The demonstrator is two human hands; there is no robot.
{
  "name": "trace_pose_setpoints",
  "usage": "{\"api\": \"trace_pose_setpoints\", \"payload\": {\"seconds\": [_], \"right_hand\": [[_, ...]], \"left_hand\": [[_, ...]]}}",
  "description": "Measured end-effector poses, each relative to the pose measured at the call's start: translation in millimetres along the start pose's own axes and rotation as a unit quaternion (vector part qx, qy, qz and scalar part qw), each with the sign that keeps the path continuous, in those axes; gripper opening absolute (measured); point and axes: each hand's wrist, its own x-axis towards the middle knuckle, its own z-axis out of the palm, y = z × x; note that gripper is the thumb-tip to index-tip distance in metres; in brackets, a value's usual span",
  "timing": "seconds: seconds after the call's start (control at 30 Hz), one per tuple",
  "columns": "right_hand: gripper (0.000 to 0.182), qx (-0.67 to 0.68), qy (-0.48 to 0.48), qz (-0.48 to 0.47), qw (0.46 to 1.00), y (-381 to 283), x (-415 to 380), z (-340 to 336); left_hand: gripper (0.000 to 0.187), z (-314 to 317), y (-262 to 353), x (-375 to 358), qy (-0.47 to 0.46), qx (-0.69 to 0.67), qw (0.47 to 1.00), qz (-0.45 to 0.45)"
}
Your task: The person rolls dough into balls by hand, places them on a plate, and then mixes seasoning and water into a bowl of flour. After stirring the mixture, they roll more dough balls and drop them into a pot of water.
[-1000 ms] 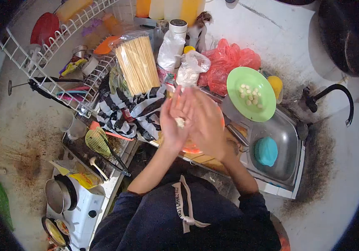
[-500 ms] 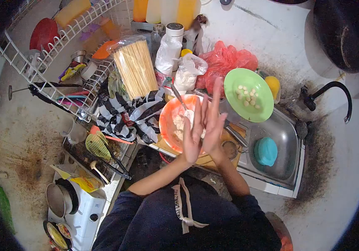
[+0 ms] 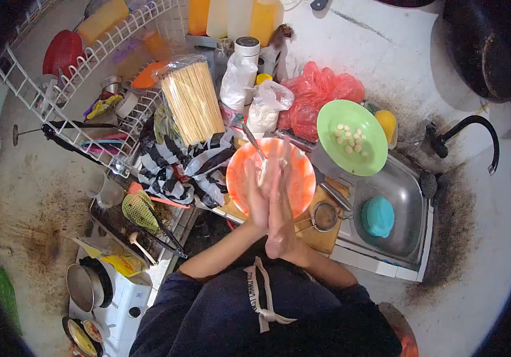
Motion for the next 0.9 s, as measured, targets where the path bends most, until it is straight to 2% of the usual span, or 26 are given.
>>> {"api": "trace_pose_setpoints", "payload": {"seconds": [0.03, 0.07, 0.13, 0.2, 0.27, 0.3, 0.33, 0.4, 0.43, 0.47, 0.5, 0.53, 0.57, 0.6, 0.63, 0.67, 0.7, 0.73, 0.8, 0.83, 0.9], "right_hand": [[0.078, -0.029, -0.008, 0.098, 0.995, -14, 5, -6], [0.078, -0.028, -0.01, 0.097, 0.995, -21, 11, -10], [0.074, -0.028, 0.012, 0.123, 0.992, -32, 23, -16], [0.071, -0.032, 0.037, 0.145, 0.988, -36, 37, -23], [0.069, -0.035, 0.064, 0.165, 0.984, -36, 44, -27], [0.069, -0.035, 0.065, 0.164, 0.984, -34, 40, -26], [0.067, -0.019, 0.036, 0.123, 0.992, -28, 30, -23], [0.067, 0.013, -0.021, 0.038, 0.999, -19, 17, -19], [0.069, 0.073, -0.005, 0.138, 0.988, -6, 24, -21], [0.069, 0.073, -0.004, 0.14, 0.988, -5, 26, -24], [0.07, 0.004, 0.03, 0.155, 0.987, -8, 33, -29], [0.073, -0.064, 0.064, 0.169, 0.981, -11, 37, -32], [0.073, -0.065, 0.064, 0.168, 0.982, -15, 39, -32], [0.077, -0.017, 0.042, 0.124, 0.991, -21, 38, -28], [0.082, 0.03, 0.02, 0.079, 0.996, -27, 35, -23], [0.086, 0.079, -0.004, 0.035, 0.996, -32, 29, -20], [0.081, 0.076, -0.033, -0.026, 0.996, -12, 2, -8], [0.081, 0.077, -0.034, -0.028, 0.996, -9, 6, -10], [0.071, -0.042, -0.023, 0.13, 0.99, 0, 19, -19], [0.062, -0.024, 0.023, 0.143, 0.989, 3, 28, -24], [0.069, -0.062, 0.018, 0.172, 0.983, -20, 41, -28]], "left_hand": [[0.069, 14, 19, 2, -0.014, -0.05, 0.999, 0.016], [0.067, 21, 28, 2, -0.026, -0.1, 0.994, 0.032], [0.067, 20, 14, -8, -0.044, -0.077, 0.995, 0.033], [0.072, 23, 3, -19, -0.024, 0.02, 0.999, -0.038], [0.074, 23, 5, -16, -0.005, 0.062, 0.997, -0.051], [0.071, 21, 11, -9, -0.023, 0.014, 1.0, -0.009], [0.068, 22, 19, -2, -0.041, -0.034, 0.998, 0.031], [0.074, 26, 28, 3, -0.018, -0.025, 0.997, 0.067], [0.074, 27, 25, 0, -0.04, -0.023, 0.997, 0.066], [0.073, 27, 21, -5, -0.063, -0.022, 0.996, 0.064], [0.073, 27, 16, -15, -0.048, 0.074, 0.995, 0.035], [0.073, 21, 6, -16, -0.049, 0.074, 0.995, 0.036], [0.069, 11, -7, -14, -0.053, 0.067, 0.995, 0.052], [0.066, 15, -4, -11, -0.057, 0.06, 0.994, 0.067], [0.066, 14, 4, -9, -0.106, 0.045, 0.991, 0.069], [0.066, 13, 14, -3, -0.105, 0.046, 0.991, 0.067], [0.07, 14, 25, 4, -0.09, -0.003, 0.993, 0.083], [0.074, 16, 32, 7, -0.074, -0.051, 0.991, 0.101], [0.074, 23, 25, -5, -0.046, -0.102, 0.99, 0.087], [0.069, 22, 15, -13, -0.028, -0.028, 0.998, 0.042], [0.062, 21, 1, -24, -0.01, 0.073, 0.996, -0.042]]}}
